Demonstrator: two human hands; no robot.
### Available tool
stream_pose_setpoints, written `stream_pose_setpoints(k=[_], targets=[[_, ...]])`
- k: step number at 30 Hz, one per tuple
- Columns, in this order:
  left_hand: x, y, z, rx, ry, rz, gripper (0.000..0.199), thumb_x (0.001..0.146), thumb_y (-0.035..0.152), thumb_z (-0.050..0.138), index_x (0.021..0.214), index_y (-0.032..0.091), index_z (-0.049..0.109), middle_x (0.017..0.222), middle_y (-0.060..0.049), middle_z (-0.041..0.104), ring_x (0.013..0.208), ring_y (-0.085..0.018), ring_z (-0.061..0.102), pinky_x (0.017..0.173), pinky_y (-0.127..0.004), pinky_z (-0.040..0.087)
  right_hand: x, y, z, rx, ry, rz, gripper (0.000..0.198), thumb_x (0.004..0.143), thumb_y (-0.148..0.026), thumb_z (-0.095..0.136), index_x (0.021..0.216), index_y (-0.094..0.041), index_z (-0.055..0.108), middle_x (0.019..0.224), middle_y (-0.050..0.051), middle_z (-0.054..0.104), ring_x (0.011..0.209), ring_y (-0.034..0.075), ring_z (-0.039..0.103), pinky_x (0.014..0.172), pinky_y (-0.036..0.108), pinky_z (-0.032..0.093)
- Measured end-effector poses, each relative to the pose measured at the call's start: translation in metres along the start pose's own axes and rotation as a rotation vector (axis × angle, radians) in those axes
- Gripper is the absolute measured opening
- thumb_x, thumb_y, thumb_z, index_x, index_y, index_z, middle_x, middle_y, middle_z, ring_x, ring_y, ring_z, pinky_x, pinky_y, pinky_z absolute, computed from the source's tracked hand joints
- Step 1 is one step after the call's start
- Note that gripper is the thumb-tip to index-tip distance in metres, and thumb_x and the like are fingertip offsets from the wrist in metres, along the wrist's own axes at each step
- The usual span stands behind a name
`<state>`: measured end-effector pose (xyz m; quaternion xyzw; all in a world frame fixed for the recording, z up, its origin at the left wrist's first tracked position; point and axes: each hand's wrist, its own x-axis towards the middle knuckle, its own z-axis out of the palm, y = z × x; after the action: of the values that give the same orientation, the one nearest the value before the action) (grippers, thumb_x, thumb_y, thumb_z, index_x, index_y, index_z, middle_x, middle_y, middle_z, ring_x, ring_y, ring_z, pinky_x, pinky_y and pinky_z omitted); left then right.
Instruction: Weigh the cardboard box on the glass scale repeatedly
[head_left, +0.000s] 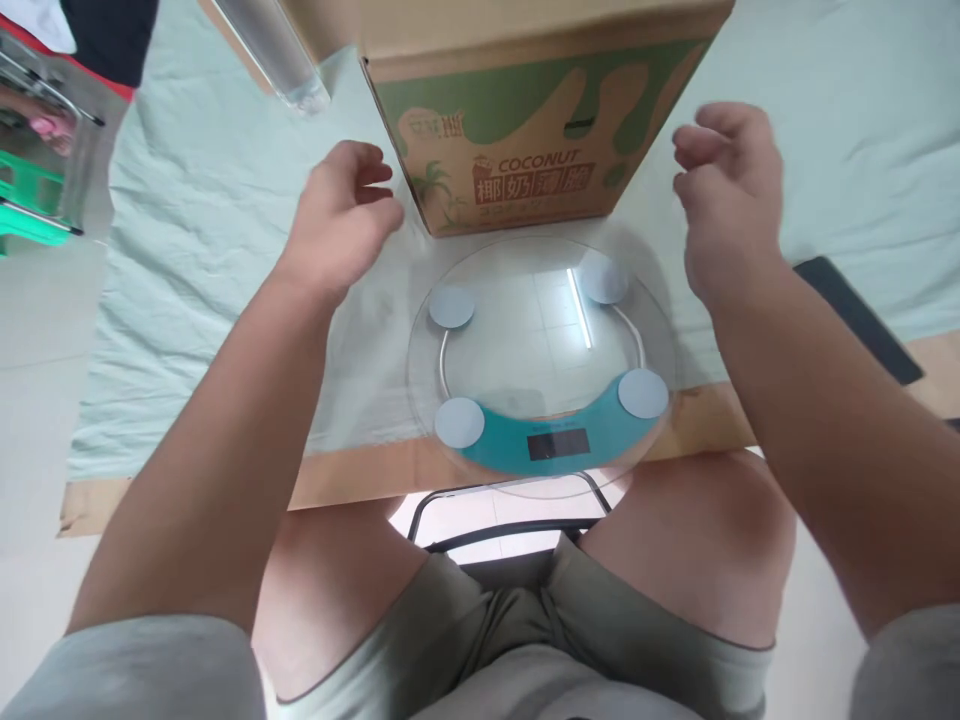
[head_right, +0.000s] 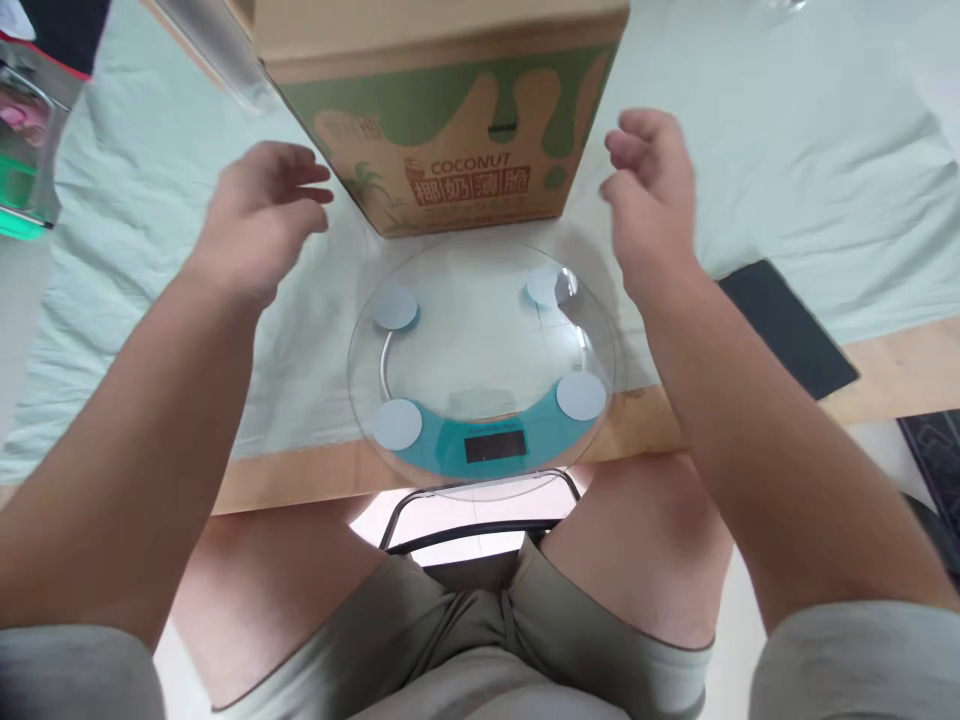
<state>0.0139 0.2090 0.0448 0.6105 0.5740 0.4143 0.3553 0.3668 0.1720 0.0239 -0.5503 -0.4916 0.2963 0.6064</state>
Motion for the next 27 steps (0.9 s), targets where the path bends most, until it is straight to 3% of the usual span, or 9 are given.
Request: stream_pose_setpoints(k=[2, 3, 4, 6, 8, 10, 15, 20, 27], targets=[[-0.042, 0.011, -0.013, -0.005, 0.121, 0.116, 0.017, 0.076, 0.001, 0.065, 0.092, 0.007, 0.065, 0.083, 0.001, 0.062, 0.083, -0.01, 0.065, 0.093, -0.032, 0.053, -0.036, -0.017, -0.016, 0.033, 0.214, -0.057, 0.007, 0.079, -0.014, 0.051, 0.084, -0.019, 0.051, 0.078, -0.001, 0.054, 0.072, 0.007, 0.057, 0.064, 0.024, 0.04], [-0.069, 0.016, -0.017, -0.035, 0.181, 0.2, 0.011, 0.076, 0.003, 0.064, 0.08, 0.012, 0.058, 0.072, 0.004, 0.055, 0.07, -0.006, 0.056, 0.08, -0.025, 0.048, -0.057, -0.025, -0.024, 0.031, 0.247, -0.095, 0.014, 0.081, -0.02, 0.052, 0.072, -0.02, 0.041, 0.067, -0.002, 0.042, 0.062, 0.006, 0.046, 0.06, 0.025, 0.034], [-0.097, 0.021, -0.019, -0.085, 0.215, 0.252, 0.017, 0.076, 0.004, 0.061, 0.072, 0.016, 0.05, 0.067, 0.004, 0.05, 0.064, -0.005, 0.048, 0.07, -0.022, 0.041, -0.078, -0.031, -0.03, 0.013, 0.303, -0.134, 0.027, 0.078, -0.023, 0.055, 0.064, -0.02, 0.032, 0.059, -0.002, 0.032, 0.057, 0.006, 0.037, 0.057, 0.026, 0.026], [-0.151, 0.024, -0.017, -0.14, 0.254, 0.214, 0.029, 0.073, 0.006, 0.061, 0.064, 0.02, 0.037, 0.061, 0.003, 0.044, 0.059, -0.008, 0.04, 0.058, -0.024, 0.032, -0.118, -0.038, -0.041, -0.048, 0.405, -0.143, 0.041, 0.061, -0.018, 0.057, 0.057, -0.018, 0.016, 0.057, -0.003, 0.014, 0.054, 0.003, 0.022, 0.057, 0.027, 0.011], [-0.192, 0.017, -0.011, -0.167, 0.274, 0.119, 0.041, 0.067, 0.008, 0.062, 0.062, 0.019, 0.023, 0.058, 0.003, 0.028, 0.057, -0.009, 0.026, 0.054, -0.027, 0.02, -0.148, -0.039, -0.048, -0.045, 0.422, -0.103, 0.042, 0.053, -0.018, 0.053, 0.055, -0.017, 0.01, 0.057, -0.002, 0.006, 0.053, 0.002, 0.016, 0.058, 0.027, 0.006], [-0.216, 0.001, -0.005, -0.168, 0.28, 0.064, 0.045, 0.064, 0.013, 0.059, 0.063, 0.019, 0.014, 0.057, 0.003, 0.016, 0.056, -0.009, 0.017, 0.055, -0.029, 0.013, -0.165, -0.036, -0.051, -0.018, 0.39, -0.031, 0.042, 0.051, -0.02, 0.051, 0.055, -0.017, 0.01, 0.057, -0.002, 0.003, 0.052, 0.002, 0.015, 0.055, 0.027, 0.006], [-0.222, -0.031, -0.002, -0.125, 0.216, -0.067, 0.044, 0.058, 0.023, 0.055, 0.059, 0.02, 0.011, 0.056, 0.003, 0.011, 0.056, -0.008, 0.013, 0.056, -0.031, 0.009, -0.167, -0.022, -0.052, 0.041, 0.324, 0.09, 0.045, 0.049, -0.025, 0.052, 0.054, -0.018, 0.008, 0.059, -0.002, 0.001, 0.052, 0.003, 0.013, 0.053, 0.027, 0.008], [-0.213, -0.023, 0.002, -0.035, 0.143, -0.15, 0.037, 0.053, 0.023, 0.053, 0.054, 0.02, 0.017, 0.056, 0.003, 0.013, 0.056, -0.008, 0.013, 0.056, -0.03, 0.007, -0.158, -0.011, -0.049, 0.02, 0.304, 0.158, 0.046, 0.053, -0.023, 0.057, 0.058, -0.02, 0.011, 0.063, -0.003, 0.001, 0.052, 0.003, 0.013, 0.052, 0.027, 0.009], [-0.21, -0.017, 0.009, 0.056, 0.084, -0.163, 0.035, 0.051, 0.023, 0.051, 0.055, 0.02, 0.017, 0.058, 0.002, 0.011, 0.058, -0.008, 0.011, 0.056, -0.031, 0.005, -0.158, -0.001, -0.05, -0.101, 0.321, 0.16, 0.052, 0.059, -0.026, 0.061, 0.06, -0.02, 0.009, 0.064, -0.002, 0.002, 0.058, 0.005, 0.01, 0.056, 0.027, 0.007]])
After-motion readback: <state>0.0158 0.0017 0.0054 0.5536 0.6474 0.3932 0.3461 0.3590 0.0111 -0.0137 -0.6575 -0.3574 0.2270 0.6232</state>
